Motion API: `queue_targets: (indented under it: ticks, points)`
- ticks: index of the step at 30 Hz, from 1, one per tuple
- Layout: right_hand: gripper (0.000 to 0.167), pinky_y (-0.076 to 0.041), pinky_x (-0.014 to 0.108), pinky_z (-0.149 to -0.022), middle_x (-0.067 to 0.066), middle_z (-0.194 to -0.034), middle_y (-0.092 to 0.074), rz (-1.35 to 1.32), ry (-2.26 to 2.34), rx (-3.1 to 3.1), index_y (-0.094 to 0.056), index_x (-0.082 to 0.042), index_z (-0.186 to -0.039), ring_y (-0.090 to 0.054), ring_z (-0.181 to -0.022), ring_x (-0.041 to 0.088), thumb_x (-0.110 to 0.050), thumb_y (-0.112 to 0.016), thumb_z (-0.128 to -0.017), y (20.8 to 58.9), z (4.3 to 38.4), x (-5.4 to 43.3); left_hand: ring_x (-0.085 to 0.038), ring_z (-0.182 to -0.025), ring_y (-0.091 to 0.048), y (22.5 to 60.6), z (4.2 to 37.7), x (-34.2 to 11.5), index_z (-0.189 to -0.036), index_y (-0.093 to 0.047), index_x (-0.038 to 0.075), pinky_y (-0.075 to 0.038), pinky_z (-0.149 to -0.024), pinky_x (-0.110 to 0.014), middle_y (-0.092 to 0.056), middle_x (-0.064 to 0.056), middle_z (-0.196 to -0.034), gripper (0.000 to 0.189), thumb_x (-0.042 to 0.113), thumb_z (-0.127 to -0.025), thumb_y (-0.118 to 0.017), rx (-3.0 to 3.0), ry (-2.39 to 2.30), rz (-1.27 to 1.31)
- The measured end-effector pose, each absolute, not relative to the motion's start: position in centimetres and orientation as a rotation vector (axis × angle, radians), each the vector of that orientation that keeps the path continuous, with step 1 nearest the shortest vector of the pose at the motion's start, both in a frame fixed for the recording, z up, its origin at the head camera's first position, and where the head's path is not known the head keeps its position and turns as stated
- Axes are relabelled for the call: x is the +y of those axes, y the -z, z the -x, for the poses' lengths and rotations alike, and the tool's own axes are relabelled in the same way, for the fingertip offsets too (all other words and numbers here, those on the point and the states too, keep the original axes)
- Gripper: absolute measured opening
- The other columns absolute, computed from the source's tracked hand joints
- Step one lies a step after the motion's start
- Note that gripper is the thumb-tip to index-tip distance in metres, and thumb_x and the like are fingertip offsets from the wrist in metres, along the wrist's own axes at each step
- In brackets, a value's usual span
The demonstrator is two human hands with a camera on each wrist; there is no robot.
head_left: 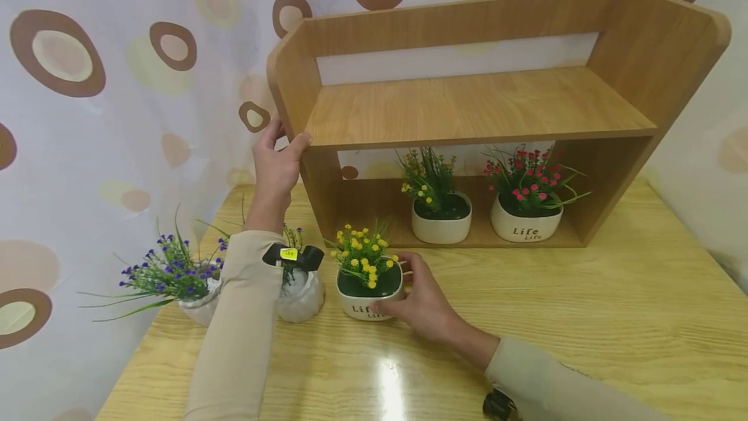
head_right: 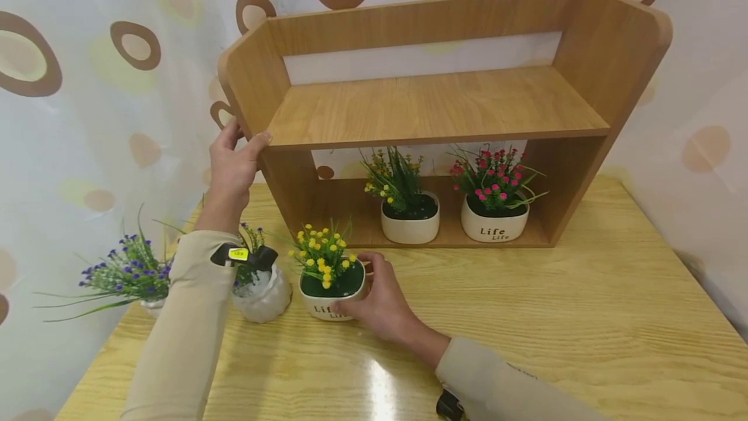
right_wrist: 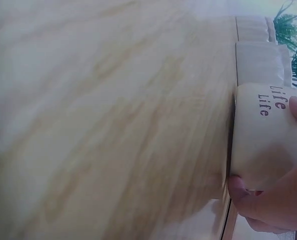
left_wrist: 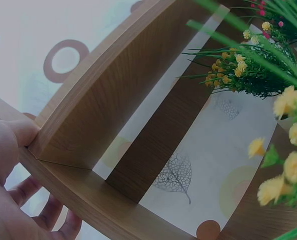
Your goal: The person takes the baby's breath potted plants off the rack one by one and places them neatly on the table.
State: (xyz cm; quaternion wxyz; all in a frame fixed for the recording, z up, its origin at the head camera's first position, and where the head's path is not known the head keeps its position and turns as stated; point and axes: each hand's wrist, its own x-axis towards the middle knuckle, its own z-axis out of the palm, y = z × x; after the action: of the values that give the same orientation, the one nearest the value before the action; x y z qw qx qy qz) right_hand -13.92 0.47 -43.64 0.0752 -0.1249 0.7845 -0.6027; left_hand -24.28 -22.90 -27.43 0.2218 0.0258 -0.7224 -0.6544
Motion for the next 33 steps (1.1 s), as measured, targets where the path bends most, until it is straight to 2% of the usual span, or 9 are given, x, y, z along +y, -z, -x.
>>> queue_targets:
  ticks: [12, 33]
  points:
    - [0.094, -0.05, 0.036, -0.084, 0.014, -0.122, -0.05, 0.385, 1.828, 2.332, -0.04, -0.004, -0.141, -0.057, -0.104, 0.027, -0.01, -0.095, -0.064, 43.9, 13.98, 0.59, -0.033, -0.112, -0.061, 27.43, 24.28, -22.95, -0.143, -0.057, 0.023, -0.052, -0.096, -0.046, -0.05, -0.009, -0.127, 0.053, 0.013, -0.092, -0.068, -1.996, 1.793, -0.073]
    - [0.093, -0.051, 0.036, -0.082, 0.016, -0.122, -0.049, 0.437, 1.83, 2.304, -0.039, -0.005, -0.141, -0.057, -0.103, 0.027, -0.009, -0.095, -0.066, 43.99, 14.16, 0.8, -0.033, -0.114, -0.061, 27.54, 24.4, -23.03, -0.143, -0.057, 0.026, -0.052, -0.098, -0.046, -0.051, -0.008, -0.13, 0.052, 0.015, -0.093, -0.068, -2.003, 1.8, -0.08]
